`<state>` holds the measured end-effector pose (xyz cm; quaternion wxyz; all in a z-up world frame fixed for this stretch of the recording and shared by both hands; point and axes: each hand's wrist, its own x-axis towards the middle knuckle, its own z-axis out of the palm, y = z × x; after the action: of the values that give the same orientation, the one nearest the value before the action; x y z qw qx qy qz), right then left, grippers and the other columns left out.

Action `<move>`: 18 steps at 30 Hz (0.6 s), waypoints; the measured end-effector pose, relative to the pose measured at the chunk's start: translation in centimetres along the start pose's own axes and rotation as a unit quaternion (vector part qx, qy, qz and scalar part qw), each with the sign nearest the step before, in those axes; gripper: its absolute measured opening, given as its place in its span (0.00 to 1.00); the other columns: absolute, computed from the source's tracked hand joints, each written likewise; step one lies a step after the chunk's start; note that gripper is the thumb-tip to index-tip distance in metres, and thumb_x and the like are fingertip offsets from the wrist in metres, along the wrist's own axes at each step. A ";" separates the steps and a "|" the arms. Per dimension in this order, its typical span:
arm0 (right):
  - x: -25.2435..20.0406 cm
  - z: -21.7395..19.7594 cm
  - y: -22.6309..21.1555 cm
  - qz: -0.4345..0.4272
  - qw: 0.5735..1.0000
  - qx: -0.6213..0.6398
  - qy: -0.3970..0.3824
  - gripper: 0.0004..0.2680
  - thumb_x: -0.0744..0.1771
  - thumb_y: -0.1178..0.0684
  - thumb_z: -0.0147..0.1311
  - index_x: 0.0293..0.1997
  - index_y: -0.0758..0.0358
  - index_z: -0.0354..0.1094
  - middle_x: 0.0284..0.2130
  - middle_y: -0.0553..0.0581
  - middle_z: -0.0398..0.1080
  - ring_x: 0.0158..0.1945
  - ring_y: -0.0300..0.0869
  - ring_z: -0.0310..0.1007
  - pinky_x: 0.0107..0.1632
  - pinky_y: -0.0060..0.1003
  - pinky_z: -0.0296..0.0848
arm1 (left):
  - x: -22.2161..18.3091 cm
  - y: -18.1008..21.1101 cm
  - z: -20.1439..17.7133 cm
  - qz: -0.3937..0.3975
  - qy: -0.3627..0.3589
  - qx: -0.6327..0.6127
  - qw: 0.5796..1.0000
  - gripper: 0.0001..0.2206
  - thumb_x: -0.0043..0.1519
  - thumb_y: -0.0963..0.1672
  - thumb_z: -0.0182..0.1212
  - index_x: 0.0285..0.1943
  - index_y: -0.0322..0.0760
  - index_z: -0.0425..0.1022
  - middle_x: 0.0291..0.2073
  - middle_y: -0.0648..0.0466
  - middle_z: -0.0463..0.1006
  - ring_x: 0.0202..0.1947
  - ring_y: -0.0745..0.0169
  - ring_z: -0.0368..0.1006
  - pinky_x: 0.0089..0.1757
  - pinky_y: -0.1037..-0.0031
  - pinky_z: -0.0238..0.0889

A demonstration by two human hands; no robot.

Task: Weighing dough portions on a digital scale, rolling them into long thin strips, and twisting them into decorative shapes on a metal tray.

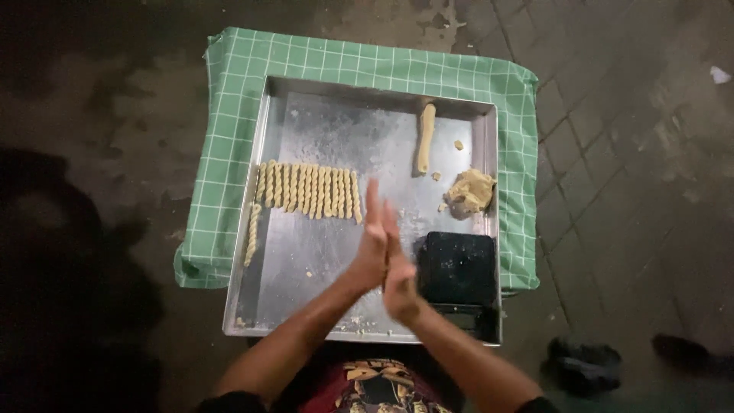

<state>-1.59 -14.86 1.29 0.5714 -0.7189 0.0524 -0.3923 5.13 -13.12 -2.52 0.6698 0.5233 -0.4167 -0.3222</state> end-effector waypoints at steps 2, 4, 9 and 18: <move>-0.3 0.4 0.1 0.013 1.000 0.002 0.002 0.37 0.67 0.20 0.12 0.79 0.59 0.20 0.79 0.61 0.24 0.81 0.55 0.20 0.78 0.55 0.29 | -1.2 2.7 1.4 0.011 -0.051 -0.041 0.998 0.48 0.61 0.68 0.22 0.81 0.39 0.22 0.80 0.39 0.26 0.78 0.36 0.33 0.70 0.53 0.21; -0.4 0.9 0.3 0.019 1.000 0.005 0.004 0.38 0.66 0.19 0.12 0.79 0.59 0.20 0.79 0.61 0.24 0.81 0.55 0.20 0.78 0.55 0.28 | -1.1 0.6 3.6 0.036 0.009 -0.037 0.999 0.46 0.63 0.67 0.26 0.81 0.42 0.19 0.80 0.42 0.22 0.78 0.35 0.26 0.71 0.57 0.26; 0.8 0.4 0.8 0.026 1.000 0.001 0.001 0.42 0.64 0.15 0.12 0.79 0.60 0.18 0.79 0.62 0.23 0.81 0.55 0.18 0.78 0.52 0.28 | 1.1 -0.3 -1.2 0.033 -0.027 -0.044 0.998 0.46 0.61 0.68 0.20 0.82 0.47 0.16 0.80 0.50 0.16 0.79 0.42 0.18 0.70 0.53 0.35; -0.6 -1.4 2.4 -0.041 0.999 -0.016 0.004 0.33 0.69 0.23 0.21 0.80 0.47 0.22 0.79 0.48 0.22 0.81 0.49 0.19 0.79 0.48 0.31 | 0.6 1.5 -0.7 0.046 -0.074 -0.047 0.995 0.48 0.59 0.70 0.23 0.82 0.48 0.20 0.78 0.50 0.09 0.79 0.42 0.17 0.68 0.58 0.42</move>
<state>-2.00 -16.45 -0.99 0.5430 -0.7280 0.0312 -0.4173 6.00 -12.99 -1.00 0.6753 0.4464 -0.4726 -0.3484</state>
